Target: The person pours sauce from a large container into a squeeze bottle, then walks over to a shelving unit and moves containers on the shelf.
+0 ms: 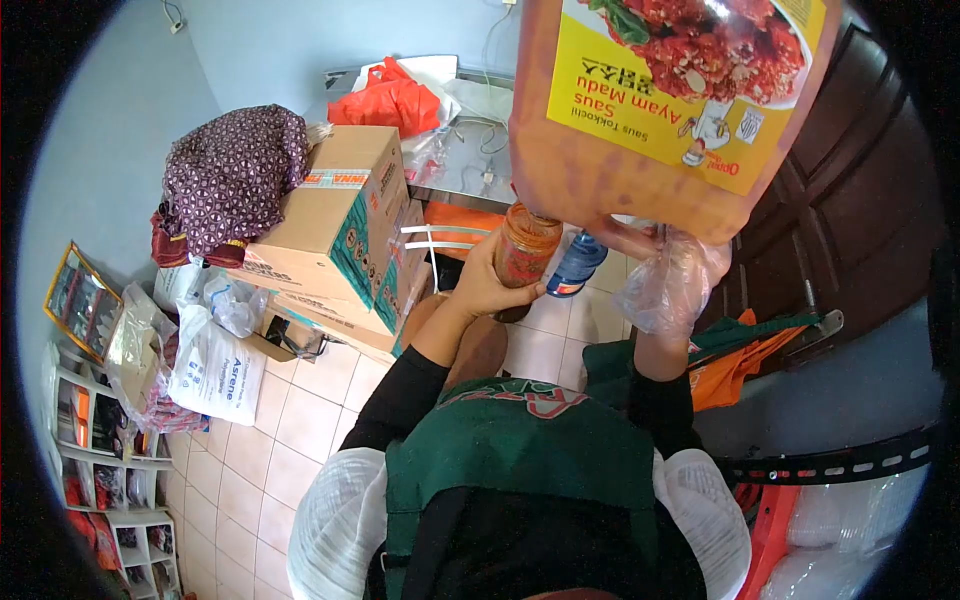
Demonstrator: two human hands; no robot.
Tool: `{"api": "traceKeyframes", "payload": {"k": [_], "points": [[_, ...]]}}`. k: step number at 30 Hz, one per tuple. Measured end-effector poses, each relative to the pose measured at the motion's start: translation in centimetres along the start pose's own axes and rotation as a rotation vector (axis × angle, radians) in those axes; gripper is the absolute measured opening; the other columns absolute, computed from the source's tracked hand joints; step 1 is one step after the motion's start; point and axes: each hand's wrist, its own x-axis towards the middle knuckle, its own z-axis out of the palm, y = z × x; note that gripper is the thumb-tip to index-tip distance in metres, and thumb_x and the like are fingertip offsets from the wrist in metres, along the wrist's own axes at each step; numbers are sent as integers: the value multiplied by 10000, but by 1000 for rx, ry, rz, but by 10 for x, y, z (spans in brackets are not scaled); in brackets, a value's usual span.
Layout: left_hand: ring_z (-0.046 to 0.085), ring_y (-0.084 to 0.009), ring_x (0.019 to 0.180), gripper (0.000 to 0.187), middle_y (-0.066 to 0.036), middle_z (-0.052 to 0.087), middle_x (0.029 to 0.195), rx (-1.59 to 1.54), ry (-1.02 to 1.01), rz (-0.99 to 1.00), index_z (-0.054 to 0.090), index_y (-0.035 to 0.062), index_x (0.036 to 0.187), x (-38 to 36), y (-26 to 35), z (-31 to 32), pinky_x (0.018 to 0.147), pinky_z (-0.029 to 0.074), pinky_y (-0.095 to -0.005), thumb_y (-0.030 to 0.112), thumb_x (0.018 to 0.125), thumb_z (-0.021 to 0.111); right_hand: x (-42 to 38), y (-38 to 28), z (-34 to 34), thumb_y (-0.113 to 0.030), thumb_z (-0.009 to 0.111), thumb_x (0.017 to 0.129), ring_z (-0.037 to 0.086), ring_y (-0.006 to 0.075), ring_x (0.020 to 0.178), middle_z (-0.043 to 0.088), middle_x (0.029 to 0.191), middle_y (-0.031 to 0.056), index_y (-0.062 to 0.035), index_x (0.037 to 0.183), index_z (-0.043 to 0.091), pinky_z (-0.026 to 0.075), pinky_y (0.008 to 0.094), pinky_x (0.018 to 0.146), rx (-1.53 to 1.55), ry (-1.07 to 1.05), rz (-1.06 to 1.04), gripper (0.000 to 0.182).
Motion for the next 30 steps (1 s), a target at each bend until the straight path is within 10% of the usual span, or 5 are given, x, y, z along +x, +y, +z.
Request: {"api": "traceKeyframes", "payload": {"k": [30], "points": [[555,-169,1001,743,-91,581,1083,31,24,-59,465,-7,1199,-6,-8,-10,899,424,-319,199,571,804,-13,20,0,-65,681,786,583,143,680,605,892,93,43,1042,508,491,254,608,-41,-88,-60,328]]}}
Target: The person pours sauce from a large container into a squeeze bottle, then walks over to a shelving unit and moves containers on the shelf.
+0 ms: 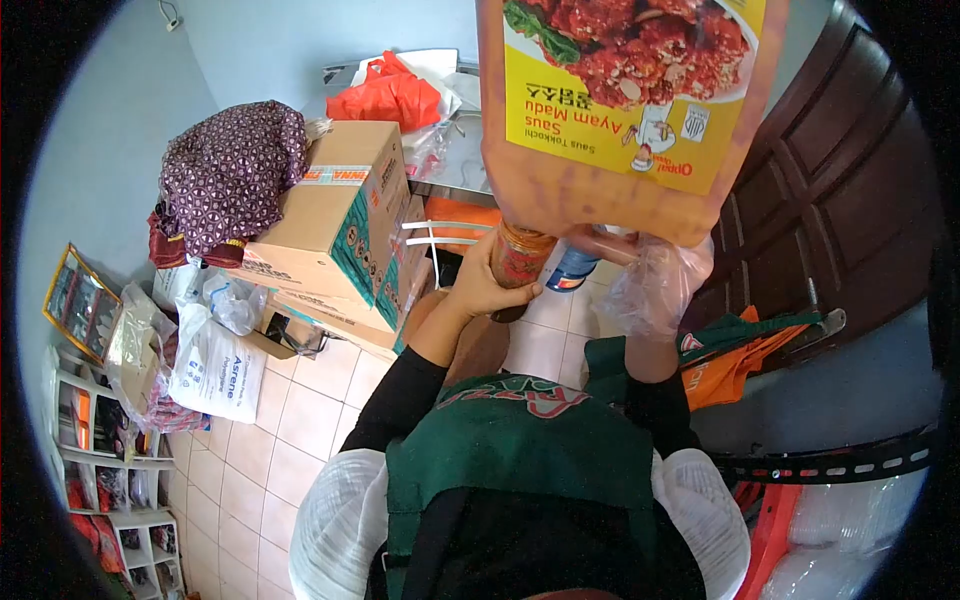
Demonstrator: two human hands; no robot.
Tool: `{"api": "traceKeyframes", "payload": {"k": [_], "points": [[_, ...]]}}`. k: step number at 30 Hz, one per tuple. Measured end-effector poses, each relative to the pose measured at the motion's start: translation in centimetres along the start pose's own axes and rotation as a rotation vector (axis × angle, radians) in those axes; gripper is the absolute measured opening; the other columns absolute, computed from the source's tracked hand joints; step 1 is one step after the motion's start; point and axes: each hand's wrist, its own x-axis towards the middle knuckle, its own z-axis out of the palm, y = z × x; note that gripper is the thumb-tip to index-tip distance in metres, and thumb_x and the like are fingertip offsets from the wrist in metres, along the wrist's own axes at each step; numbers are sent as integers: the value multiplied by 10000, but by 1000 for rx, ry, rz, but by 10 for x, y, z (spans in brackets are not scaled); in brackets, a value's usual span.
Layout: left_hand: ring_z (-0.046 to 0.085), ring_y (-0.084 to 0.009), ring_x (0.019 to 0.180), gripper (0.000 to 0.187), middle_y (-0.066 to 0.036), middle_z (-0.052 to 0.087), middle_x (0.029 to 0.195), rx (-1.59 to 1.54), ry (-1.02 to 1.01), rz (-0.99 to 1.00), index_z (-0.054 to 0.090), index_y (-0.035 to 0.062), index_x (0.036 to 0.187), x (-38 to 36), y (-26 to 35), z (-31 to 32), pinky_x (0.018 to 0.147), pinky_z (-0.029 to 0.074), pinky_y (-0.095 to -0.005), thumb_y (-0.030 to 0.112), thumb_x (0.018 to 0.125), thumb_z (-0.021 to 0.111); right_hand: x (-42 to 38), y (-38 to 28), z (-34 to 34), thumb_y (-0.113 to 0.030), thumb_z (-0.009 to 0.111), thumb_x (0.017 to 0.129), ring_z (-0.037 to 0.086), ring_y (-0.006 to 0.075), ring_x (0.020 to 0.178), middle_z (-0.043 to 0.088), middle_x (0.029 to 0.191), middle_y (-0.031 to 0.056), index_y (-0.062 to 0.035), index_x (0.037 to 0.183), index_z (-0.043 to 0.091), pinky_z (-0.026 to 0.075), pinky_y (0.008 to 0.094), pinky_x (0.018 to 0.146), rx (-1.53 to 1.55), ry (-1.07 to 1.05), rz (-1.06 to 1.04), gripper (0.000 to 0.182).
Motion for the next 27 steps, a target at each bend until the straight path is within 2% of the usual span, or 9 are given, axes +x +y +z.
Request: {"api": "traceKeyframes", "payload": {"k": [5,8,12,15,18,21,24,27], "points": [[566,-166,970,728,-92,591,1062,2,7,10,483,-5,1180,1,-2,-1,875,436,-318,205,562,804,11,-16,2,-47,673,779,584,142,696,600,888,84,44,1046,504,496,260,610,9,63,69,328],[575,-166,944,712,-92,599,1044,-13,18,-13,495,-4,1168,0,-6,-1,857,446,-315,199,557,800,6,1,-7,-40,671,776,587,146,703,597,897,82,46,1050,502,504,264,616,40,127,58,333],[580,-166,933,700,-92,604,1033,6,-5,-1,501,0,1160,1,-11,1,849,450,-311,193,557,797,-3,6,-8,-38,672,772,596,156,706,600,905,91,49,1061,491,510,264,592,149,11,103,353],[582,-168,933,685,-94,609,1026,-18,0,5,504,1,1152,2,-13,2,851,450,-311,193,562,795,7,-7,-6,-16,660,769,598,154,701,599,904,95,48,1061,488,508,261,574,-25,47,122,345],[584,-169,935,677,-95,612,1025,-37,14,7,507,1,1146,3,-12,2,854,450,-312,194,565,796,10,-5,-9,12,641,766,594,149,681,601,899,93,44,1049,493,503,253,567,65,65,81,321],[583,-169,940,685,-96,611,1030,-30,-1,-8,506,1,1152,2,-10,3,859,448,-313,199,566,801,1,6,-10,21,643,761,590,145,663,601,890,88,41,1044,495,498,246,558,133,102,125,320],[583,-170,945,689,-97,608,1038,14,-20,11,505,1,1154,2,-8,5,864,445,-314,200,566,803,1,-1,-5,-9,667,767,589,142,657,603,876,82,38,1037,496,497,244,555,74,108,216,322],[584,-170,945,685,-100,609,1033,-14,-10,7,504,0,1150,3,-9,6,866,444,-315,198,565,800,12,-11,-3,-37,677,777,586,141,651,601,863,80,40,1037,495,498,247,555,-34,56,68,326]]}}
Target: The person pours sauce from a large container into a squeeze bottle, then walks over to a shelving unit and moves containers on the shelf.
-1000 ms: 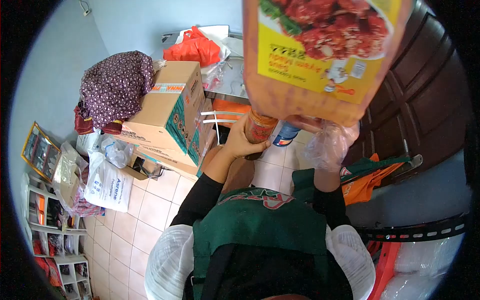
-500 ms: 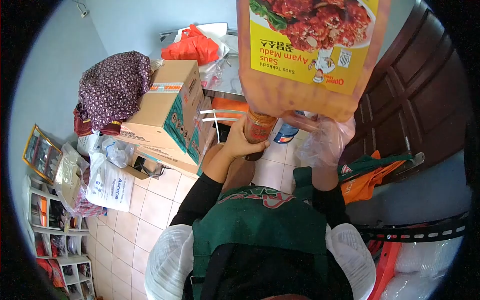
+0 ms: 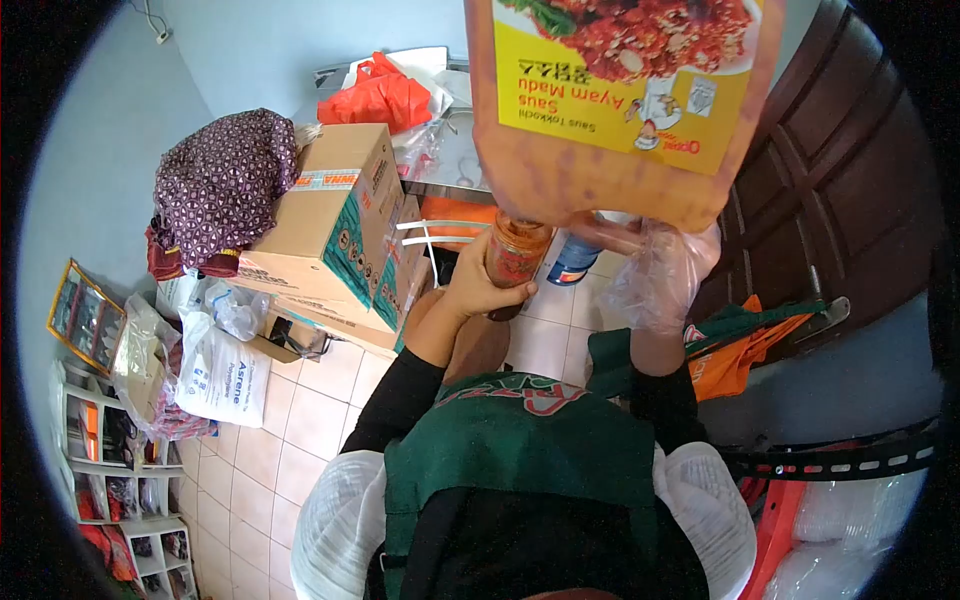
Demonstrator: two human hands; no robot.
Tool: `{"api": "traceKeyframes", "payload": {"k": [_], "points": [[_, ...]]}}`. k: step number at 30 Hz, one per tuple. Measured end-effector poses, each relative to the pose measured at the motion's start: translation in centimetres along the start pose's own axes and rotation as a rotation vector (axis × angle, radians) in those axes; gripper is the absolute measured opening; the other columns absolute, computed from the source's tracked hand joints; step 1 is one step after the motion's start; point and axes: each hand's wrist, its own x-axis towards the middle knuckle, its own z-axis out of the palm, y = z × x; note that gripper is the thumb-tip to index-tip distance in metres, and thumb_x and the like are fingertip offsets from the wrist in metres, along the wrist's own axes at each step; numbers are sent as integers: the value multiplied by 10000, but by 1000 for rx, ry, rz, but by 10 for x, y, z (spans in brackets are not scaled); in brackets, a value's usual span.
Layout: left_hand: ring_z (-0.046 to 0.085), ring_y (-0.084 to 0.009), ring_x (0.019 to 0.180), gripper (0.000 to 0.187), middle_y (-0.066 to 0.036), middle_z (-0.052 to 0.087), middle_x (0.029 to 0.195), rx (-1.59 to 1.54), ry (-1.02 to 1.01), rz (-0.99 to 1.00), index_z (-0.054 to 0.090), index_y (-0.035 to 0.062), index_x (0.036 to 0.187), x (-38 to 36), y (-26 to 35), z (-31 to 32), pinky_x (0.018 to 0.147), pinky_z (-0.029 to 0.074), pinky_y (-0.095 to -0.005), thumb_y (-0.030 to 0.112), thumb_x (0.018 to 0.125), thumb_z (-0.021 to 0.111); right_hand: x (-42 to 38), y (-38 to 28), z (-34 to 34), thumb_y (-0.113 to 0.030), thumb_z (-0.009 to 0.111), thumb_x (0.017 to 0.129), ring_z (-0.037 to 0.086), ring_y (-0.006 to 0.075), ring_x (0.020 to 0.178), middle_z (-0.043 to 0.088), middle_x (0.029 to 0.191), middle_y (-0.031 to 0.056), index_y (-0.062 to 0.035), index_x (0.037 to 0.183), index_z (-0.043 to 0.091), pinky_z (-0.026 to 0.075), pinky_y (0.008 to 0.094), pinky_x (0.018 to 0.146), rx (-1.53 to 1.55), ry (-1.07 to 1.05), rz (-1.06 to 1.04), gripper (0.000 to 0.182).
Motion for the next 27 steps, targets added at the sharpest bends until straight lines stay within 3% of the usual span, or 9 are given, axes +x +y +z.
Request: {"api": "traceKeyframes", "payload": {"k": [3,6,12,15,19,22,27], "points": [[583,-170,946,689,-99,608,1032,0,18,-4,499,-3,1153,0,-2,-2,865,443,-317,195,565,798,-1,-4,2,-43,676,784,580,132,647,600,844,74,42,1033,495,500,248,559,73,47,3,319],[580,-168,945,699,-96,606,1035,12,30,1,493,-2,1163,-1,4,-2,865,443,-317,194,565,799,-6,13,-8,-28,668,783,580,131,650,600,840,75,43,1030,495,501,251,564,91,-62,-28,310],[576,-162,942,697,-91,604,1036,11,25,8,492,1,1163,-2,7,0,863,442,-312,192,567,798,3,-10,5,-9,649,788,579,137,662,597,862,86,53,1032,486,504,258,572,-68,-7,-19,300],[577,-162,938,697,-90,604,1035,-11,21,5,494,3,1161,-3,7,-2,860,442,-311,196,566,800,-1,-10,5,-7,644,789,573,136,671,591,864,88,57,1034,488,500,256,575,-5,62,18,297],[579,-165,938,696,-90,604,1033,-23,8,-16,498,6,1159,-5,2,-4,859,444,-313,199,564,804,-11,15,-11,-19,653,781,580,147,671,594,864,88,51,1008,503,498,251,590,109,-67,20,280],[579,-167,941,697,-91,605,1029,31,10,-11,498,5,1158,-7,3,-5,857,446,-315,198,562,804,-8,-5,6,-33,664,774,581,146,672,595,864,85,53,1031,503,498,252,589,-50,7,30,315],[582,-169,938,694,-92,606,1027,-46,32,-12,497,4,1159,-6,-3,-3,854,449,-315,192,564,803,-3,-5,4,-40,658,780,584,142,669,597,875,85,55,1074,492,499,257,580,17,21,2,351]]}}
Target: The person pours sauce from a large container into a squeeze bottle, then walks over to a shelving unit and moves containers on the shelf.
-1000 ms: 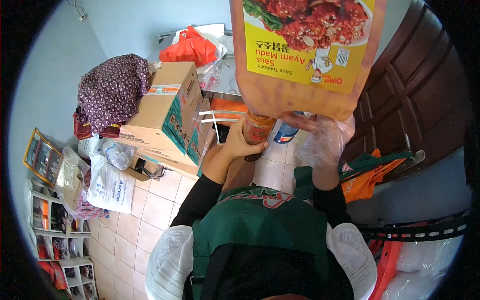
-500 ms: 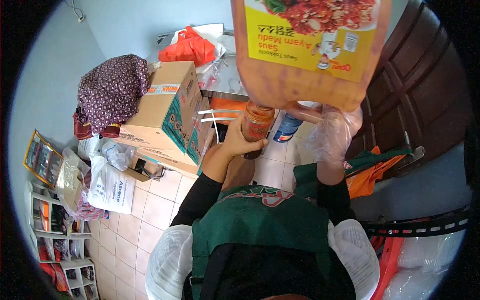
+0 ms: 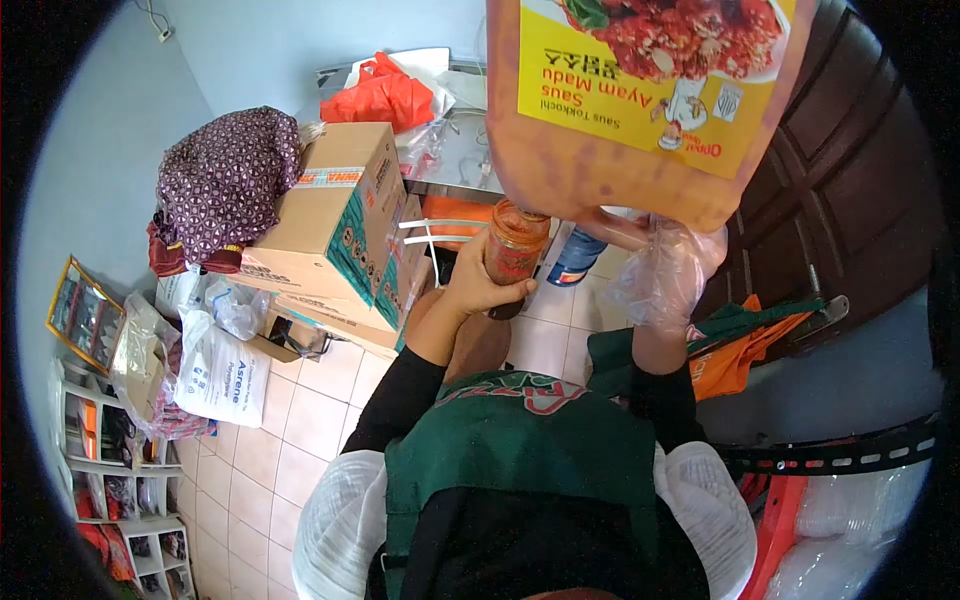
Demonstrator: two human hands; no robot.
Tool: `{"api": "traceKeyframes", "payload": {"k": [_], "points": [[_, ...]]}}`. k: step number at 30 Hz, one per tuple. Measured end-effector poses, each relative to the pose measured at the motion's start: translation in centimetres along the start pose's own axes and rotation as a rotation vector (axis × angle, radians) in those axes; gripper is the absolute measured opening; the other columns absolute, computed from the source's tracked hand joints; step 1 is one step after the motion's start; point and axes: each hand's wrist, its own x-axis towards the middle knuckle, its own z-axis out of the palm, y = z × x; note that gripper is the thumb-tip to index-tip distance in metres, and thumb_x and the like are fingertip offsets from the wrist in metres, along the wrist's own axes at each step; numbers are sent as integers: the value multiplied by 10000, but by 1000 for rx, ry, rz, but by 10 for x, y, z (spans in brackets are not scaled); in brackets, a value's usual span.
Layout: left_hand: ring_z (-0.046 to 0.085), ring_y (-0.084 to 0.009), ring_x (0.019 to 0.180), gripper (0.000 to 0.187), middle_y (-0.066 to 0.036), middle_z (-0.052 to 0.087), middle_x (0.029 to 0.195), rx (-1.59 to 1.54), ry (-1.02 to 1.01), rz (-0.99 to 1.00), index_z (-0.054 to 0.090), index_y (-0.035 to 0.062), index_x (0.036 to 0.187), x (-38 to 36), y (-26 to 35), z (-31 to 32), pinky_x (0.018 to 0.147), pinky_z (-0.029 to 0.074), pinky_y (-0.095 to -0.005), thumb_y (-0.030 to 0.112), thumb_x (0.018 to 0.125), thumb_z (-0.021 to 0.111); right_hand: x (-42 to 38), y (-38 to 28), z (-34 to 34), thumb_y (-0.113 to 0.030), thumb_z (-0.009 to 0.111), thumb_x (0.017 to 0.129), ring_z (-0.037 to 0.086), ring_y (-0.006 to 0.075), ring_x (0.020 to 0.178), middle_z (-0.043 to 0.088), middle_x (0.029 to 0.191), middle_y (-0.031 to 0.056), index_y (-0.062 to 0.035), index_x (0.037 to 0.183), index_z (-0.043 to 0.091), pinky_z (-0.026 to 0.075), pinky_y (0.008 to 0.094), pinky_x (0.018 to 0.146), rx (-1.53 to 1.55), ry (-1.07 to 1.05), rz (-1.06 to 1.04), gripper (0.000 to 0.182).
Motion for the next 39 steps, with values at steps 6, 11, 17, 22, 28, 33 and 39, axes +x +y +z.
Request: {"api": "traceKeyframes", "payload": {"k": [6,11,17,22,28,33,39], "points": [[580,-167,941,686,-90,602,1032,14,-32,7,492,3,1161,1,5,1,854,450,-313,177,571,798,-8,-1,9,-43,640,804,589,147,634,604,840,86,42,1020,524,503,262,562,43,17,80,260],[579,-160,936,687,-87,601,1027,-32,-36,11,489,3,1161,3,5,3,849,453,-311,167,570,797,0,-3,5,-39,629,808,585,152,622,601,827,91,46,991,533,501,266,550,-15,37,5,224],[575,-162,942,693,-85,596,1034,21,-52,9,485,4,1165,3,5,1,849,451,-312,176,572,798,5,2,1,-30,610,815,581,168,608,600,815,108,62,973,535,493,269,534,14,0,-43,198],[568,-164,954,704,-84,592,1043,4,-50,23,481,7,1172,6,15,5,862,441,-315,186,571,801,17,-12,9,-39,608,815,578,178,573,599,769,117,79,926,567,486,273,509,-148,59,-12,167],[563,-162,966,724,-84,586,1058,71,-60,-39,466,6,1189,4,20,2,871,434,-313,181,572,803,30,-24,15,6,613,786,558,130,553,599,769,74,47,956,565,477,251,491,-79,90,122,181],[563,-163,972,717,-85,585,1061,19,-69,-31,461,3,1190,2,20,2,877,433,-313,159,578,801,33,-21,12,-32,611,779,572,159,543,599,745,105,72,900,594,468,253,478,-200,27,163,160],[570,-172,975,709,-92,586,1074,149,-27,111,464,3,1187,1,28,0,877,439,-321,191,595,804,39,-31,21,-23,564,731,550,130,532,612,777,93,57,943,597,467,244,473,-240,28,274,229]]}}
